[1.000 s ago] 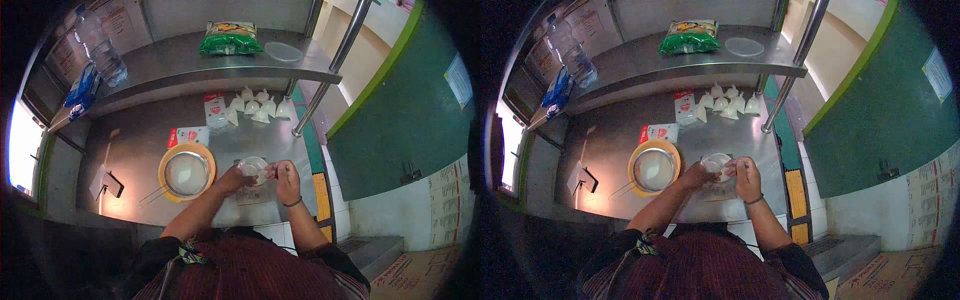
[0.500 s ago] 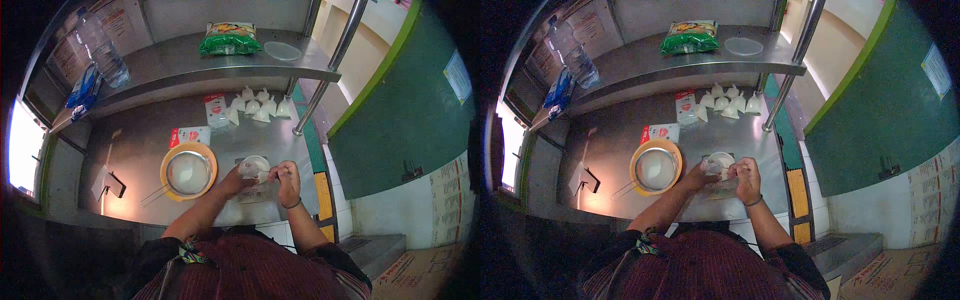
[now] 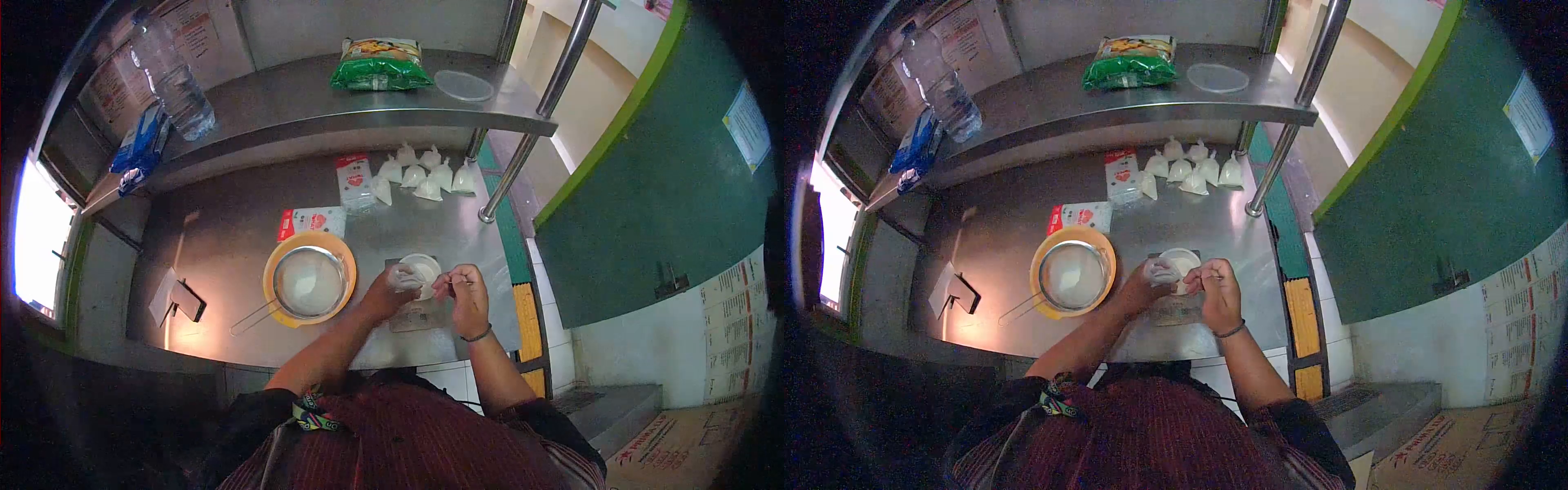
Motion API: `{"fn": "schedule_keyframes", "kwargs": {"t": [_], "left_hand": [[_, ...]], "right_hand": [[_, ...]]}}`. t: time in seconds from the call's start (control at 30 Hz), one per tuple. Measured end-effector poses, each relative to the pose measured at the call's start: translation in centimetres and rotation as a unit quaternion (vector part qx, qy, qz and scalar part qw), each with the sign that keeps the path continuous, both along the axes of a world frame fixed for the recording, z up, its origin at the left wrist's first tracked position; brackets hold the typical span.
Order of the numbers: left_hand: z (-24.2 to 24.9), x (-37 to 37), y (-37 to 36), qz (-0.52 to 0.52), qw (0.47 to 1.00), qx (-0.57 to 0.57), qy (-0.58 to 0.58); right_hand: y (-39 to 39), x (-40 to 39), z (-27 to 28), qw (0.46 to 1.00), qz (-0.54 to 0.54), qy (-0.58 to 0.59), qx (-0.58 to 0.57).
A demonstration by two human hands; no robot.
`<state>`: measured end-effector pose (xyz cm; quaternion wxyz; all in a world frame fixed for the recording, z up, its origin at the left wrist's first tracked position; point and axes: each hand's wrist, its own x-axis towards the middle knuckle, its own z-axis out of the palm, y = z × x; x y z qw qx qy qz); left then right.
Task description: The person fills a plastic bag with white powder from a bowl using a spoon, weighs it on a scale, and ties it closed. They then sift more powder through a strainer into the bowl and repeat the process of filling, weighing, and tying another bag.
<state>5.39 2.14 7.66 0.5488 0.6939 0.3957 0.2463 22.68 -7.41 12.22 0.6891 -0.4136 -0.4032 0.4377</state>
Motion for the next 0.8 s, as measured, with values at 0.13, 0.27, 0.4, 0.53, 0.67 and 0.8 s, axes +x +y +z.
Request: {"fn": "schedule_keyframes", "kwargs": {"t": [0.13, 0.27, 0.4, 0.53, 0.67, 0.8], "left_hand": [[-0.5, 0.2, -0.4, 0.021, 1.000, 0.003, -0.017], [-0.1, 0.3, -0.9, 0.013, 0.999, -0.020, -0.040], [-0.7, 0.0, -0.8, -0.038, 0.990, 0.136, -0.003], [-1.0, -0.3, -0.9, -0.055, 0.988, 0.144, -0.008], [-1.3, -0.5, -0.3, -0.085, 0.982, 0.163, 0.048], [-0.8, -0.4, -0.7, -0.060, 0.987, 0.124, 0.088]], "right_hand": [[-0.3, -0.2, -0.1, 1.000, 0.010, -0.026, 0.000], [-0.3, -0.1, -0.3, 0.998, 0.016, -0.065, -0.003], [-0.2, -0.1, 0.9, 0.997, 0.013, -0.072, -0.003], [-0.2, 0.1, 1.9, 0.997, -0.004, -0.079, 0.007], [0.0, 0.2, 1.9, 0.997, 0.010, -0.076, -0.009], [-0.1, 0.0, 2.2, 0.995, 0.015, -0.101, -0.022]]}}
